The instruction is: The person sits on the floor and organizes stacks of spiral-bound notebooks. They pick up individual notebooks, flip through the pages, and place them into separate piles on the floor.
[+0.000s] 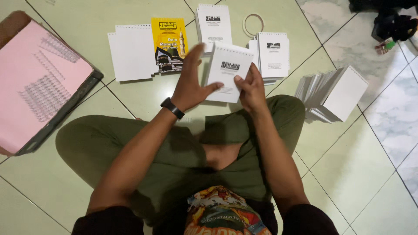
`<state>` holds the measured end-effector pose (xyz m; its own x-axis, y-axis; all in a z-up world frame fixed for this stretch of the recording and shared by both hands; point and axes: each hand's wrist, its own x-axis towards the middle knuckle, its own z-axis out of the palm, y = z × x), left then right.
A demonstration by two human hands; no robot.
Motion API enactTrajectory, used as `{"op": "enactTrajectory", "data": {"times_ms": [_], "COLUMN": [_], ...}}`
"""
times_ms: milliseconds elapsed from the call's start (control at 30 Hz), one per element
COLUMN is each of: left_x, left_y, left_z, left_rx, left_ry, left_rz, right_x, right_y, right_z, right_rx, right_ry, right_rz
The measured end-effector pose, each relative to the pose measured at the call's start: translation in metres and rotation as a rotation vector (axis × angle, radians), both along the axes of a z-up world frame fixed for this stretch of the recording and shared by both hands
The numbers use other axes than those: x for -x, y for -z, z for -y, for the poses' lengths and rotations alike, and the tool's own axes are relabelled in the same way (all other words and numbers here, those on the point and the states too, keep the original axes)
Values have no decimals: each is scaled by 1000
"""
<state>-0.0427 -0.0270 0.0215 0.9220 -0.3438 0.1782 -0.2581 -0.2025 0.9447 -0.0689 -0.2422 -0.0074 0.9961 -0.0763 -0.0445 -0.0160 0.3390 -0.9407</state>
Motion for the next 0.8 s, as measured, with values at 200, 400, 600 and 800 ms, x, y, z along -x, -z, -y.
{"op": "enactTrajectory", "data": {"times_ms": [200, 400, 600, 800], "left_x": [-10, -5, 1, 5], "left_y": [94, 91, 118, 118], "left_z": [12, 29, 33, 33], "left_rx": [75, 94, 97, 44], "left_ry": [-58, -43, -24, -41], "left_rz": [-215, -95, -43, 45], "right_x": [-4, -1, 4, 6], "right_y": [72, 116, 90, 69], "right_z": [1, 7, -11, -21], "right_rx": [404, 727, 849, 858], "right_ry": [-31, 137, 114, 147], "right_rz": [162, 141, 3, 44]}}
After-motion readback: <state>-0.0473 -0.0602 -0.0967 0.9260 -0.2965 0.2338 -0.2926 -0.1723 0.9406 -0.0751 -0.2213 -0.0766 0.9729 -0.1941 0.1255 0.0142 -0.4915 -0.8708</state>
